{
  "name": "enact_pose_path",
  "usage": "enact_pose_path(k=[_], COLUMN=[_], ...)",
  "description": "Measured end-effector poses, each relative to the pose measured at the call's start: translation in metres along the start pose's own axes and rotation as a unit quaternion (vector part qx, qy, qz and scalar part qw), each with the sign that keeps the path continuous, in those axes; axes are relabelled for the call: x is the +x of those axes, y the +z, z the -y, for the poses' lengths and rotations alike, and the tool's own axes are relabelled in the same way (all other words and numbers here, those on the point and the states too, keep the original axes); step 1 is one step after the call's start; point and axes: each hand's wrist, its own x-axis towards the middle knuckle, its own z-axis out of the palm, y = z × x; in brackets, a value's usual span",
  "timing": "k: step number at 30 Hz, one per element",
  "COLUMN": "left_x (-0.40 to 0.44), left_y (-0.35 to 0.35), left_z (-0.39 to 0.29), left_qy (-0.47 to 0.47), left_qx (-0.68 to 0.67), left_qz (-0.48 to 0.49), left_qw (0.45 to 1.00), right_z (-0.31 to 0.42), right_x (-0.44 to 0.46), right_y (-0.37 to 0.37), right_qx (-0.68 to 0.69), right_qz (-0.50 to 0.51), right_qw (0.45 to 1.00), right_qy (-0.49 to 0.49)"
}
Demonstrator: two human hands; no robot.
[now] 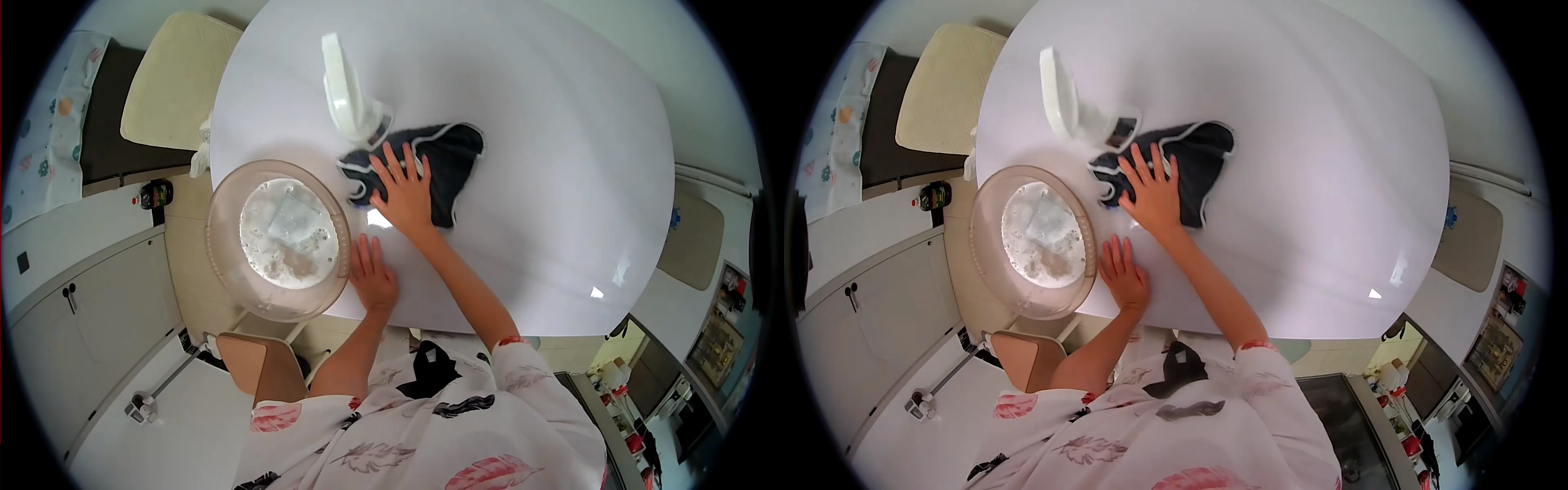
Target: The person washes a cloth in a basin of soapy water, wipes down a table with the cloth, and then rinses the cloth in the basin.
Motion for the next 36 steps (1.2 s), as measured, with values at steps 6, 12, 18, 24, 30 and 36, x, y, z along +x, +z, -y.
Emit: enact_pose_path(k=[6,12,18,24,30,36], left_x=[0.001,0.005,0.0,0.001,0.003,0.002], left_y=[-0.003,-0.006,0.0,-0.001,-0.003,-0.007], left_z=[0.0,-0.002,0.001,0.0,-0.001,-0.004], left_qy=[-0.002,0.023,0.014,0.012,0.012,0.006], left_qx=[0.007,0.004,-0.011,0.011,-0.003,-0.002], left_qz=[0.018,0.002,-0.01,-0.006,-0.002,-0.004], left_qw=[1.0,1.0,1.0,1.0,1.0,1.0], right_z=[0.0,0.006,0.016,0.021,-0.009,-0.105], right_x=[0.052,0.008,-0.06,-0.004,0.065,0.092], right_y=[0.019,0.004,-0.013,0.015,0.038,0.009], right_qx=[0.006,0.05,0.045,0.033,-0.002,-0.124], right_qz=[-0.041,0.005,0.083,0.016,-0.084,-0.13], right_qw=[0.999,0.996,0.992,0.996,0.995,0.983], right_qy=[-0.017,-0.068,-0.081,-0.078,-0.049,0.039])
